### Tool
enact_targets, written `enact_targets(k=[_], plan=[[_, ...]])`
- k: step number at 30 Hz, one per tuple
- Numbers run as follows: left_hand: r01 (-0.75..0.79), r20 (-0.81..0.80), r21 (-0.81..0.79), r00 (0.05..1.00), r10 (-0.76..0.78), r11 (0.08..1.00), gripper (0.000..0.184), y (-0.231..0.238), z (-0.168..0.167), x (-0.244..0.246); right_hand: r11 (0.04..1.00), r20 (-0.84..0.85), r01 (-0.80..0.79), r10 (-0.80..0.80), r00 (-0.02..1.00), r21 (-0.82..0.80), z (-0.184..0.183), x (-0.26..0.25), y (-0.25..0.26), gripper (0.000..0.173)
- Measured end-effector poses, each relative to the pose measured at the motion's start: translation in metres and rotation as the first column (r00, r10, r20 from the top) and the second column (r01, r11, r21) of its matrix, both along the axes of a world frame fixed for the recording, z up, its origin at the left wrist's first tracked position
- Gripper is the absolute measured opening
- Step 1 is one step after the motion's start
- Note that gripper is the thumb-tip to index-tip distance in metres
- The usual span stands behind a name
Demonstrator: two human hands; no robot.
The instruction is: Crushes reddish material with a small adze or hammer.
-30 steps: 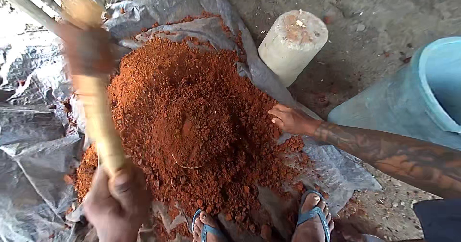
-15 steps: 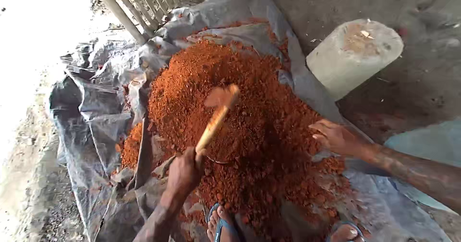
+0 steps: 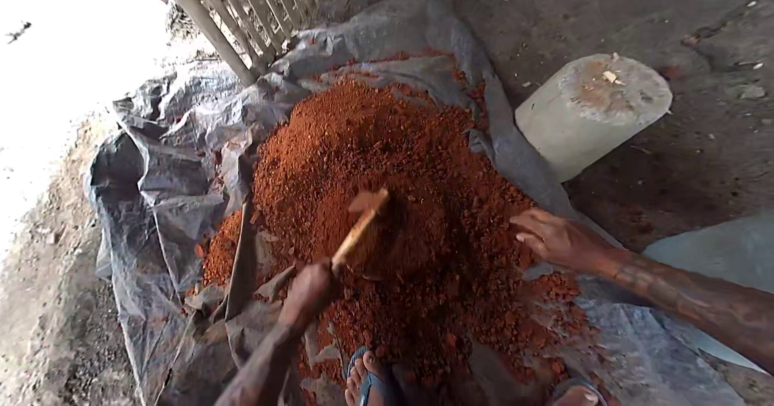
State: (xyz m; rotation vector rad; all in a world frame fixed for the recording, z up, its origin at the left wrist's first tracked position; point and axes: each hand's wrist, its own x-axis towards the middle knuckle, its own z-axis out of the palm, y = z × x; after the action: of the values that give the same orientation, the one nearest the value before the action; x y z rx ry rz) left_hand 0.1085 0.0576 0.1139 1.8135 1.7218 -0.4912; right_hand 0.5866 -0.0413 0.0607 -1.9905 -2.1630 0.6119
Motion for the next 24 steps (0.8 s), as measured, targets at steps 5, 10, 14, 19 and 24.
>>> enact_targets(k=[5,10,14,19,24], plan=[[-0.203,0.468,0.629,0.869,-0.157,0.751,0.067,0.006,0.076,-0.017,0.999,0.0,0.042,-0.042,0.999,-0.005,-0.006,0.015,-0.01,0.037],[-0.412,0.613,0.755,0.72,-0.325,0.51,0.072,-0.02,0.055,-0.014,0.998,-0.004,0.005,-0.005,1.0,0.065,-0.009,0.018,-0.008,0.038],[-0.036,0.085,0.186,0.996,0.02,0.982,0.067,-0.082,-0.048,-0.017,1.0,0.015,0.024,-0.024,1.0,0.012,-0.013,0.011,-0.004,0.036],[-0.031,0.033,0.012,0.999,0.03,0.999,0.062,-0.064,-0.016,-0.029,0.998,0.009,-0.053,0.053,0.999,0.036,-0.016,0.008,-0.007,0.037],[-0.332,0.549,0.541,0.836,-0.025,0.773,0.072,-0.049,0.033,-0.066,0.883,-0.063,-0.394,0.422,0.905,0.255,0.012,-0.077,-0.017,0.041]])
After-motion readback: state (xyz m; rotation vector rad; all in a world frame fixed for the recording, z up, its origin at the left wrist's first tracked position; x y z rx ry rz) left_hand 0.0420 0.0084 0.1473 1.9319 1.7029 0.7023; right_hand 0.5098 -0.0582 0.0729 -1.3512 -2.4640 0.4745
